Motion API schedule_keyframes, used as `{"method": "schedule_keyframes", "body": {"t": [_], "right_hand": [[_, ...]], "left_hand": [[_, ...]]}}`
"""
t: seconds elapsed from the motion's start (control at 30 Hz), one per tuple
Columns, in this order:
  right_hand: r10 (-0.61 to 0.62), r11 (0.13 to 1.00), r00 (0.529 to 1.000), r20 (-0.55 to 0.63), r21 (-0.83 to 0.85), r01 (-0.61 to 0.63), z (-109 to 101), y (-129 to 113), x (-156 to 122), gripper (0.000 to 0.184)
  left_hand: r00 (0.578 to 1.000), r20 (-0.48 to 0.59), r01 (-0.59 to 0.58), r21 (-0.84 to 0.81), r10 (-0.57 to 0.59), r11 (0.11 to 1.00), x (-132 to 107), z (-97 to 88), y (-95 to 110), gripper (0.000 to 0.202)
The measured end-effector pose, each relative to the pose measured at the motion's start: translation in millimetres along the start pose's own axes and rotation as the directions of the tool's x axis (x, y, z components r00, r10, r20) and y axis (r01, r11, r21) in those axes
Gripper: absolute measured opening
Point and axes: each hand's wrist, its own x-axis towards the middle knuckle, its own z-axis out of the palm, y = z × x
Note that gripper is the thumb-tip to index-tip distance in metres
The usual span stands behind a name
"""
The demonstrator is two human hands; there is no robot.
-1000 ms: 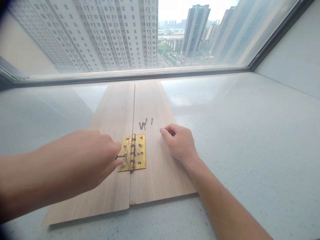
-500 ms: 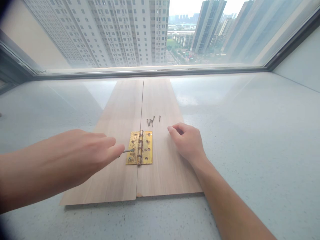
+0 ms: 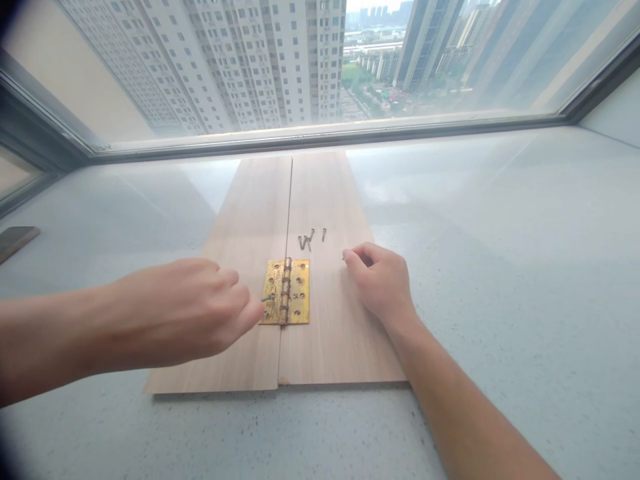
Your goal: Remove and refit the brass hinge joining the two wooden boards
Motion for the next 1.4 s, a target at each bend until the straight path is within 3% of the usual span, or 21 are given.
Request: {"method": "schedule_keyframes", "body": {"t": [0.17, 0.23, 0.37, 0.57, 0.67, 0.8, 0.93, 1.03, 1.23, 1.4], "right_hand": [[-0.006, 1.0, 1.0, 0.004, -0.001, 0.006, 0.4, 0.7, 0.1, 0.028], [-0.012, 1.0, 1.0, -0.001, -0.006, 0.012, 0.7, 1.5, 0.3, 0.029], [-0.014, 1.0, 1.0, -0.003, -0.003, 0.014, 1.4, 2.8, 0.6, 0.028], [0.003, 1.0, 1.0, 0.01, -0.015, -0.003, 0.8, 2.5, 0.2, 0.028], [0.01, 1.0, 1.0, 0.018, -0.007, -0.01, 0.2, 1.5, 0.0, 0.028], [0.012, 1.0, 1.0, 0.014, -0.005, -0.012, 0.7, 0.8, 0.0, 0.027], [0.005, 1.0, 1.0, 0.013, -0.004, -0.005, 1.8, 1.2, 0.0, 0.028], [0.009, 1.0, 1.0, 0.014, -0.018, -0.008, 1.9, 1.2, -0.1, 0.027], [0.021, 1.0, 0.999, 0.025, -0.017, -0.021, 1.4, -0.4, -0.9, 0.028], [0.018, 0.999, 0.999, 0.03, -0.029, -0.017, 1.6, 0.0, -1.1, 0.028]], "left_hand": [[0.962, 0.109, 0.259, -0.093, -0.249, 0.961, -0.1, 2.0, 0.2, 0.03], [0.951, 0.115, 0.297, -0.087, -0.286, 0.951, -2.8, 3.7, 5.2, 0.03], [0.971, 0.066, 0.233, -0.038, -0.231, 0.972, -11.6, 4.7, 9.9, 0.016], [0.999, -0.004, -0.04, 0.155, 0.041, 0.987, -10.2, -6.7, -2.9, 0.021], [0.998, 0.02, -0.061, 0.223, 0.058, 0.973, -5.3, -7.5, -1.9, 0.02], [0.998, 0.052, -0.05, 0.174, 0.041, 0.984, -3.7, -0.9, 5.3, 0.02], [0.997, 0.065, 0.029, 0.043, -0.032, 0.999, -3.7, 4.1, 8.0, 0.023], [0.985, 0.095, 0.153, -0.054, -0.147, 0.987, 0.1, 3.5, 7.2, 0.02], [0.877, 0.124, 0.479, -0.154, -0.464, 0.864, 5.1, 4.0, 8.8, 0.034], [0.827, 0.086, 0.56, -0.2, -0.555, 0.804, -3.1, 11.2, 11.9, 0.038]]}}
